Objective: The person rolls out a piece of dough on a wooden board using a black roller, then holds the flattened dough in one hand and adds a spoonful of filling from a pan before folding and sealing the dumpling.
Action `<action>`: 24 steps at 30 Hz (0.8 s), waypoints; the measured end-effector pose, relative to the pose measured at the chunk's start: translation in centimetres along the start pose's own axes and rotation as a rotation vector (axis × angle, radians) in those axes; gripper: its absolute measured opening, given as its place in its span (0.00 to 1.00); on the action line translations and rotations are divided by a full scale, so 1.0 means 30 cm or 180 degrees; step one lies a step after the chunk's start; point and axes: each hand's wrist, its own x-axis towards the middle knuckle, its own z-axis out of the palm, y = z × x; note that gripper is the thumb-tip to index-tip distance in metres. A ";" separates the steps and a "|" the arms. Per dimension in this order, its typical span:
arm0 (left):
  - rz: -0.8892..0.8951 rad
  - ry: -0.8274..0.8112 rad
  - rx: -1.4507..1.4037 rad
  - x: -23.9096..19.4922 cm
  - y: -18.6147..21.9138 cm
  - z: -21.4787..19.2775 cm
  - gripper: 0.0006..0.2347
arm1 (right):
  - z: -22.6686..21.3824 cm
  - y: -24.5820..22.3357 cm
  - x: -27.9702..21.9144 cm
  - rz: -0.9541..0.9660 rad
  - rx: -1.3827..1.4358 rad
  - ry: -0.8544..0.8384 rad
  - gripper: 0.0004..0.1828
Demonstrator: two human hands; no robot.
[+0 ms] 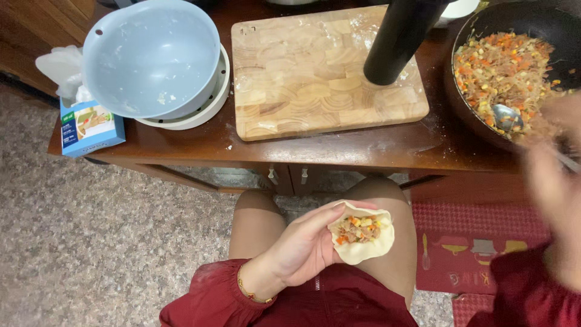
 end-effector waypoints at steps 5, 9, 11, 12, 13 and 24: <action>-0.0257 -0.0135 -0.0272 -0.003 -0.023 -0.004 0.22 | 0.198 -0.280 -0.119 -0.1031 -0.0084 -0.0774 0.12; -0.0379 -0.0101 -0.0175 -0.021 -0.024 0.023 0.22 | 0.234 -0.330 -0.133 -0.1155 0.0078 -0.0723 0.09; -0.0410 -0.0080 -0.0152 -0.028 -0.021 0.031 0.22 | 0.240 -0.345 -0.125 -0.1161 0.0180 -0.0673 0.09; -0.0418 -0.0041 -0.0076 -0.033 -0.019 0.037 0.21 | 0.242 -0.358 -0.119 -0.0958 0.0508 -0.0678 0.08; -0.0427 -0.0002 -0.0001 -0.037 -0.017 0.042 0.21 | 0.245 -0.371 -0.114 -0.0752 0.0834 -0.0681 0.08; 0.0627 -0.0062 0.1756 -0.043 -0.079 0.073 0.18 | 0.297 -0.467 -0.155 0.0524 0.1166 -0.0003 0.03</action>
